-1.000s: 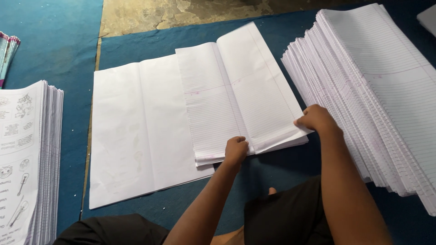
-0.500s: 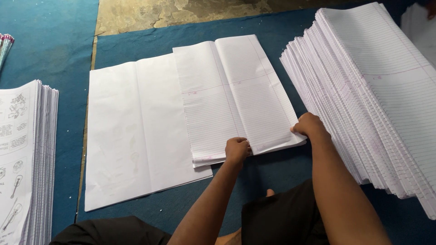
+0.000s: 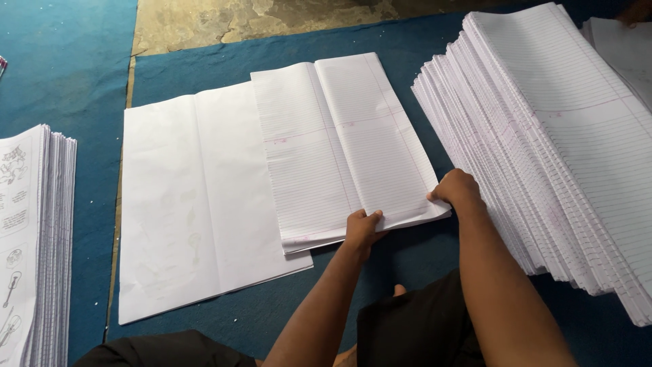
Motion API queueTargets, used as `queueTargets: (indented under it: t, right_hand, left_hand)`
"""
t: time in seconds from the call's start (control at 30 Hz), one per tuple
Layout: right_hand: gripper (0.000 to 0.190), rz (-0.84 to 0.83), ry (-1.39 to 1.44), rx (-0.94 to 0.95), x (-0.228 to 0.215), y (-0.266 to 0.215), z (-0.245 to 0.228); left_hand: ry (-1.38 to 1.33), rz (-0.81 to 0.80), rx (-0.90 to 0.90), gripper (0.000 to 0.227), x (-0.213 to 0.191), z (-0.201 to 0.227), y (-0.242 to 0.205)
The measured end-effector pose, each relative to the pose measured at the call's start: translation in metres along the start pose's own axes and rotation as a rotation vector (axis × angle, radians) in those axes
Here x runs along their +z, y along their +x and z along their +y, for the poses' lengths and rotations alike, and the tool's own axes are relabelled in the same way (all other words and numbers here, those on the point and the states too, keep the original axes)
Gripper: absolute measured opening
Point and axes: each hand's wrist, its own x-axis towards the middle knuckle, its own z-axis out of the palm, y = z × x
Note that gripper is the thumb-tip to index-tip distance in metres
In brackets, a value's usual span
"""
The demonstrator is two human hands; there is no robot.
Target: The person sits on the floor and repeatedly inserts printed sheets into pre-folded lined paper covers, then places the assembled units into a growing stack. The person handles printed sheets and lined paper covers by hand.
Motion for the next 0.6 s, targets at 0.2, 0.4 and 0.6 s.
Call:
queueTargets:
  t: [0.2, 0.4, 0.6]
  right_hand:
    - [0.068, 0.107, 0.101, -0.113, 0.003, -0.018, -0.004]
    - [0.079, -0.013, 0.294, -0.106, 0.005, -0.027, -0.023]
    - [0.080, -0.289, 0.734, -0.041, 0.004, -0.035, -0.025]
  left_hand:
    - [0.048, 0.052, -0.003, 0.036, 0.000, 0.009, -0.012]
    - [-0.021, -0.019, 0.005, 0.039, -0.021, 0.033, -0.030]
    - [0.042, 0.007, -0.041, 0.039, -0.051, 0.048, -0.044]
